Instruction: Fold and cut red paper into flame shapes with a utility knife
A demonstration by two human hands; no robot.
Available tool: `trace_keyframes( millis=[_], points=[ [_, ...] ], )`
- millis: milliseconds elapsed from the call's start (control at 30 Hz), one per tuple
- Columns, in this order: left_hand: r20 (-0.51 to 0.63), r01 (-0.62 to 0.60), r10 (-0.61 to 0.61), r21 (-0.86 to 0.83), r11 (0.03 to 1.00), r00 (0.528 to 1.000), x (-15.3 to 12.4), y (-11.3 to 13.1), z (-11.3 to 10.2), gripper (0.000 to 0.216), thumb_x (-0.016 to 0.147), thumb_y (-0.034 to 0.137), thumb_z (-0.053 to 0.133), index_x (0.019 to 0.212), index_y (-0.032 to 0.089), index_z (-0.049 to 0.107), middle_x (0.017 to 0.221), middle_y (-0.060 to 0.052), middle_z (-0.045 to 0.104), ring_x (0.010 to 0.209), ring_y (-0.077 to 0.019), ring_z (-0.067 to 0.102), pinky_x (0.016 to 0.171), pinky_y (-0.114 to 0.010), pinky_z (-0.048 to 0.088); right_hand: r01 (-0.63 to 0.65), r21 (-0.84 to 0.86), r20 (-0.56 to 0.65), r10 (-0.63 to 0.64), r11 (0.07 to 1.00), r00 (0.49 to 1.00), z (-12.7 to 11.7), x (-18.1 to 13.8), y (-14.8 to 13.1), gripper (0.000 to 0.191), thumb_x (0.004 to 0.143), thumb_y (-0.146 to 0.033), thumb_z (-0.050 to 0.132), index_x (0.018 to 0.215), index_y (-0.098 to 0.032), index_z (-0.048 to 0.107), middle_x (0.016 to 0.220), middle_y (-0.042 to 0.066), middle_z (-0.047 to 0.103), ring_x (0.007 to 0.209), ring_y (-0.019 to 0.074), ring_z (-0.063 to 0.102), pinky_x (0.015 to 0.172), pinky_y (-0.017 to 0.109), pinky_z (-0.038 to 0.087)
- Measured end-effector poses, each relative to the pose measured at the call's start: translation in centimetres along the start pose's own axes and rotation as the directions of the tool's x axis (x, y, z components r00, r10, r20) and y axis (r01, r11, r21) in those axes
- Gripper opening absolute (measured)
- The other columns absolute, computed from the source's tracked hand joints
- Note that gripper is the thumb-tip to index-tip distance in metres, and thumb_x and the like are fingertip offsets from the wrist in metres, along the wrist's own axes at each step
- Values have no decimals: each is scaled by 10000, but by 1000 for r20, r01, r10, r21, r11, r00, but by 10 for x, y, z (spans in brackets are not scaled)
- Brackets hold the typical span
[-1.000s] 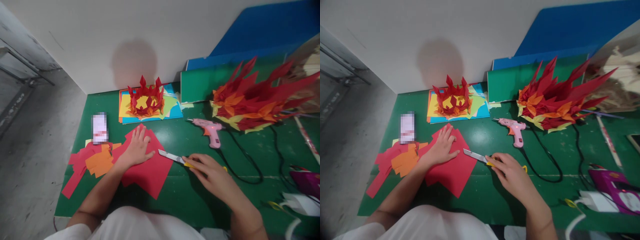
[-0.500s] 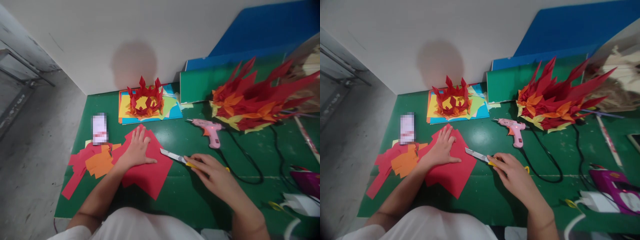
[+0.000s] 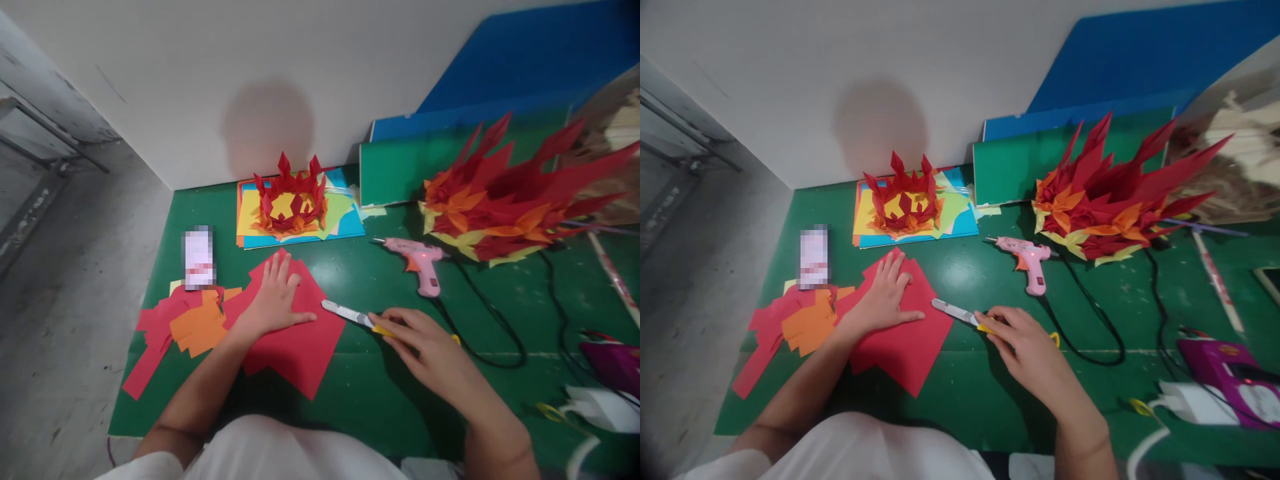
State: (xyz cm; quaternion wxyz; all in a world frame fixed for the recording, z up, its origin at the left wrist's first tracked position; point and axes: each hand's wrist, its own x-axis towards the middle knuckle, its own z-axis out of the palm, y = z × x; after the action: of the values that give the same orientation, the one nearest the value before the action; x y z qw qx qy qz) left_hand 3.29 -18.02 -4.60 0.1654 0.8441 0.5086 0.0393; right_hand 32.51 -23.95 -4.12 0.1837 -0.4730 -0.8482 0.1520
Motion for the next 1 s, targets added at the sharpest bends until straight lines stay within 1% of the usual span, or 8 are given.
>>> trace_keyframes(
  millis=[67,167,300,433,533,633,767,1000],
  points=[
    [-44,2,-1,8,1000,999,1,-1,4,553,805,653,491,993,134,524,1519,-252,233,1438,-422,50,1120,-606,209,-1,-11,-3,1,1000,1000,3,2,-1,309,917,-241,456,1166,-253,640,984,75,634,878,180,598,739,309,511],
    [-122,26,-23,20,999,992,3,-3,10,419,902,530,419,976,132,528,1483,-241,320,1440,-390,124,1113,-597,244,-4,-17,6,4,1000,1000,8,8,-5,317,926,-249,438,1175,-245,634,978,79,634,862,182,588,726,310,506],
    [-222,36,-35,0,999,974,6,-6,18,298,933,420,419,940,143,528,1403,-212,444,1431,-333,210,1116,-548,289,-12,-47,26,13,999,1000,18,17,-19,330,935,-243,409,1184,-221,625,972,89,634,837,189,577,713,325,503],
    [-274,52,-56,-21,998,960,7,-6,21,243,931,387,438,914,161,526,1394,-177,467,1415,-334,253,1100,-545,321,-27,-99,44,32,995,999,33,24,-33,319,933,-250,425,1179,-188,619,982,99,624,819,194,556,694,330,496],
    [-290,68,-75,-35,997,954,7,-4,22,257,924,405,449,905,160,525,1394,-176,470,1411,-335,263,1104,-543,318,-22,-119,17,24,993,1000,44,26,-40,324,935,-270,435,1191,-174,609,967,103,618,810,194,550,682,322,488],
    [-296,70,-78,-37,997,952,7,-2,23,321,903,473,464,924,160,528,1400,-179,466,1428,-347,215,1106,-552,314,-36,-150,-33,32,988,999,49,26,-43,327,937,-286,437,1180,-162,617,934,105,612,781,194,537,667,320,475],
    [-306,66,-67,-13,998,950,6,-3,27,407,871,549,474,945,153,534,1416,-191,448,1444,-372,133,1109,-577,298,-45,-169,-54,36,985,998,48,26,-44,323,939,-295,434,1162,-174,634,911,99,607,768,192,523,662,310,457],
    [-317,62,-46,41,997,947,6,-5,33,477,862,579,466,1007,132,546,1437,-216,421,1445,-370,114,1109,-584,299,-51,-153,-50,44,987,998,42,23,-34,330,943,-298,422,1161,-181,641,912,96,605,777,188,513,671,307,443]
  ],
)
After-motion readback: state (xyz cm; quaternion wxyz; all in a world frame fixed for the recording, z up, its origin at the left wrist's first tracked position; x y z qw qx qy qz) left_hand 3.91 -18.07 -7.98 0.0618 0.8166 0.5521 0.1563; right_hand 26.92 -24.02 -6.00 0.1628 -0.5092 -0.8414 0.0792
